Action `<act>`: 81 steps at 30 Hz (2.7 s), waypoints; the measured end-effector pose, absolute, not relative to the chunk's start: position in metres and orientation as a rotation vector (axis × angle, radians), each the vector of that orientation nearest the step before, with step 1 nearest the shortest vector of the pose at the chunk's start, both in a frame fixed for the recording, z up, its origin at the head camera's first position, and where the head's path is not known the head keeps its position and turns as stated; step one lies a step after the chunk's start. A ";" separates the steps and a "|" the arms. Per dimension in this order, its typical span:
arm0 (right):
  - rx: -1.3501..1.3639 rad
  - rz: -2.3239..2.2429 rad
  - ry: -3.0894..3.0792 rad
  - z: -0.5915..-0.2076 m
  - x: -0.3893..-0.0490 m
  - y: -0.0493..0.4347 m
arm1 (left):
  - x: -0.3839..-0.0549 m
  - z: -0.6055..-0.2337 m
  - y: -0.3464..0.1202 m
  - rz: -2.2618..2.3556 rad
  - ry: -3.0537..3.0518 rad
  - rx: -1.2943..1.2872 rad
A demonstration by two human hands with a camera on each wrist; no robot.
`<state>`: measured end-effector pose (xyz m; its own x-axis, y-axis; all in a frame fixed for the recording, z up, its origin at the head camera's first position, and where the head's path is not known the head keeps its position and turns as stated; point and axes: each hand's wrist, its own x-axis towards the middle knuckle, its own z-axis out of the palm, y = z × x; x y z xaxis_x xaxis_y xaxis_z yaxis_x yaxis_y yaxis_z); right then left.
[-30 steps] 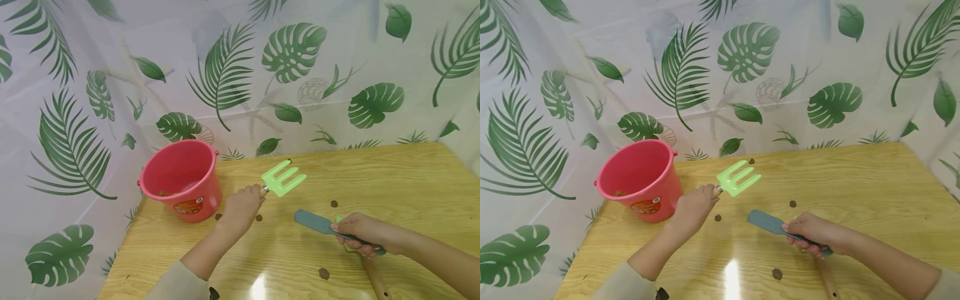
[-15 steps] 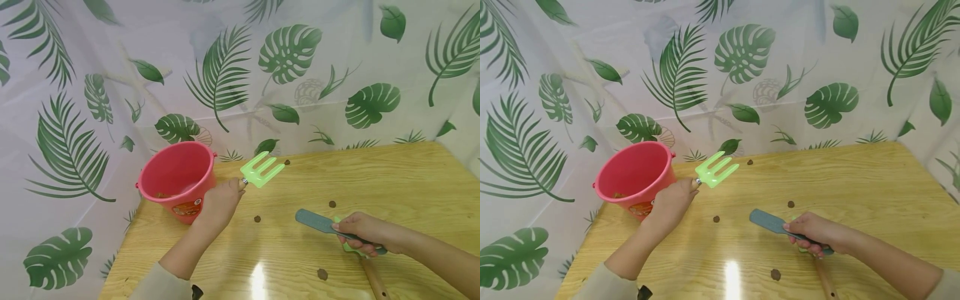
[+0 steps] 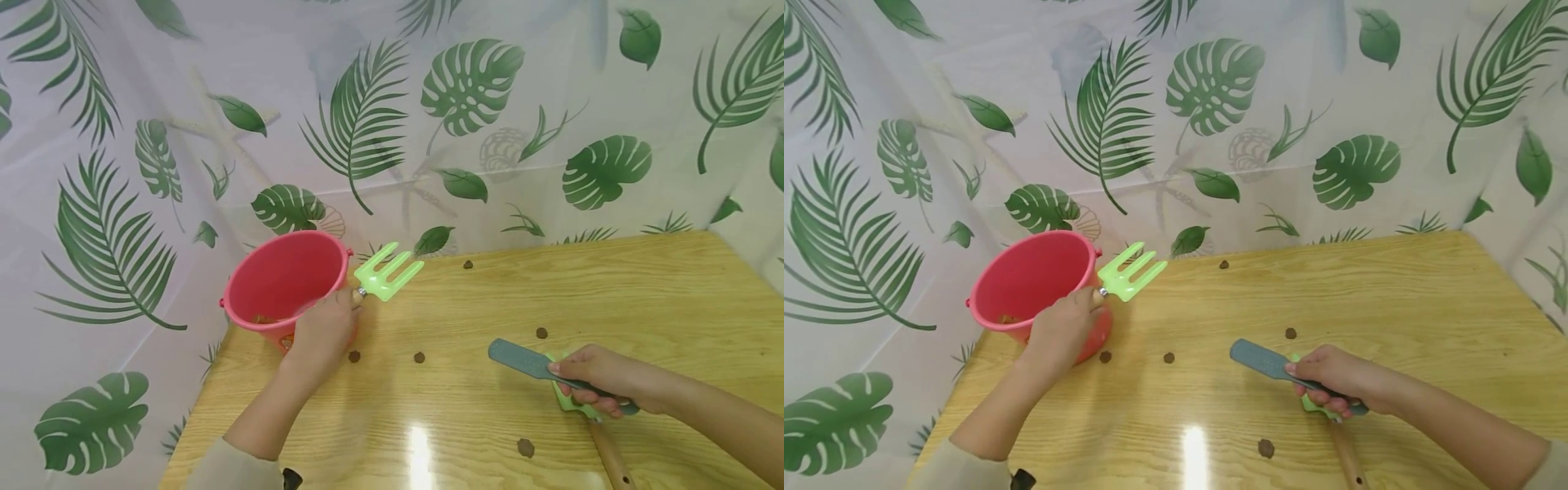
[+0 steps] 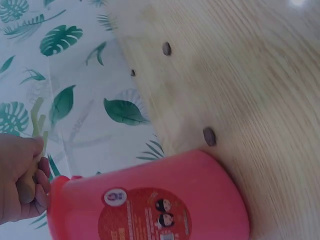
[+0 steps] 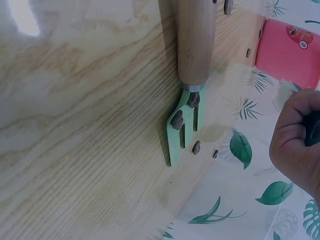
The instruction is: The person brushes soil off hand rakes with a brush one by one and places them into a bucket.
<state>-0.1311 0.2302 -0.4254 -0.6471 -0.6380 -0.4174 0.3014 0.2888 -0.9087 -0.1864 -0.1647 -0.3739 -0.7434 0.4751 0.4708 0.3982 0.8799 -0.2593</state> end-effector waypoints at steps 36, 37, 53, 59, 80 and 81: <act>-0.264 -1.463 1.791 -0.423 -0.134 0.233 | -0.218 -0.328 -0.243 0.004 -3.065 -0.178; -0.260 -1.459 1.797 -0.423 -0.134 0.233 | -0.219 -0.328 -0.244 -0.005 -3.074 -0.179; -0.272 -1.448 1.821 -0.425 -0.136 0.234 | -0.239 -0.331 -0.270 -0.203 -3.203 -0.203; -0.262 -1.439 1.831 -0.424 -0.136 0.233 | -0.242 -0.331 -0.270 -0.262 -3.282 -0.204; -0.287 -1.457 1.823 -0.424 -0.137 0.233 | -0.239 -0.331 -0.260 -0.278 -3.241 -0.241; -0.286 -1.457 1.824 -0.423 -0.137 0.234 | -0.238 -0.330 -0.258 -0.265 -3.208 -0.236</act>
